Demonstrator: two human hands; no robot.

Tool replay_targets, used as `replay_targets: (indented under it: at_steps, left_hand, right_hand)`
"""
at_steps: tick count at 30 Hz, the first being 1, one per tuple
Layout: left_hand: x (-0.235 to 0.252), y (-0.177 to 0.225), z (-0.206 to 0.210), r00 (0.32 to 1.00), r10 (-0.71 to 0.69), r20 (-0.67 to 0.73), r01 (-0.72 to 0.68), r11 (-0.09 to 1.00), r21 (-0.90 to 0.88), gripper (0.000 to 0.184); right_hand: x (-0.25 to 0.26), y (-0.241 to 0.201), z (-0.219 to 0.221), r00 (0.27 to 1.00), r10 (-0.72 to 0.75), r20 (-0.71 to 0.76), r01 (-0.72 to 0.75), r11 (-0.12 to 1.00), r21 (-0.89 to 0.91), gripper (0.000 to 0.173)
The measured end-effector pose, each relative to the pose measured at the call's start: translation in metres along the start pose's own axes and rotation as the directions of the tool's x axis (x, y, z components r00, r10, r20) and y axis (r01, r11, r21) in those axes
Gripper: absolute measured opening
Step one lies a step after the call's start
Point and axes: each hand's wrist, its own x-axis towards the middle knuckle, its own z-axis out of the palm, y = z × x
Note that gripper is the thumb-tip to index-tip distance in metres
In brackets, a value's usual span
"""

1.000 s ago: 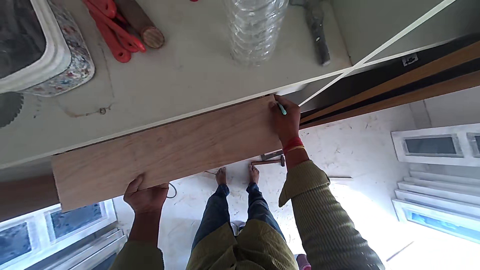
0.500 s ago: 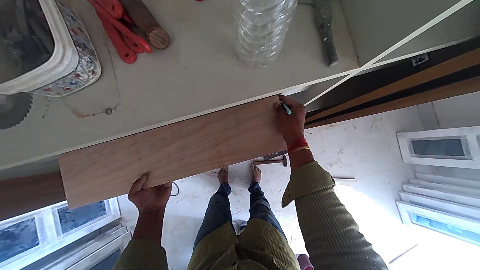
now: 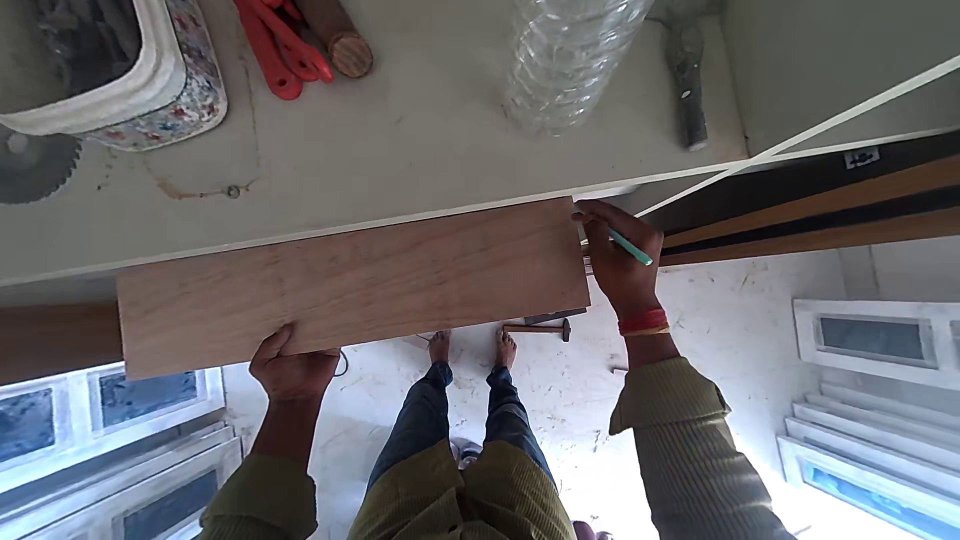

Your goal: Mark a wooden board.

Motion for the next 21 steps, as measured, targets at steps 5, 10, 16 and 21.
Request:
replay_targets:
  at_steps: [5,10,16,21]
  left_hand:
    - [-0.001,0.000,0.002,1.000,0.008,0.007,-0.008,0.999,0.045,0.027]
    - [-0.001,-0.001,0.003,1.000,0.009,0.006,-0.009,1.000,0.023,0.027]
    - [0.000,0.000,0.003,1.000,0.009,-0.022,-0.009,0.999,0.041,0.028]
    - [0.001,0.000,0.001,1.000,0.003,-0.020,-0.002,0.999,0.044,0.029]
  right_hand:
    - [0.024,0.007,0.000,0.991,-0.072,0.110,0.078,0.996,-0.049,0.020]
    - [0.030,0.014,0.007,0.976,-0.163,0.143,0.176,0.981,-0.083,0.020]
    - [0.032,0.017,0.010,0.979,-0.158,0.128,0.171,0.980,-0.102,0.017]
    - [0.032,0.014,0.009,0.980,-0.157,0.120,0.170,0.980,-0.107,0.016]
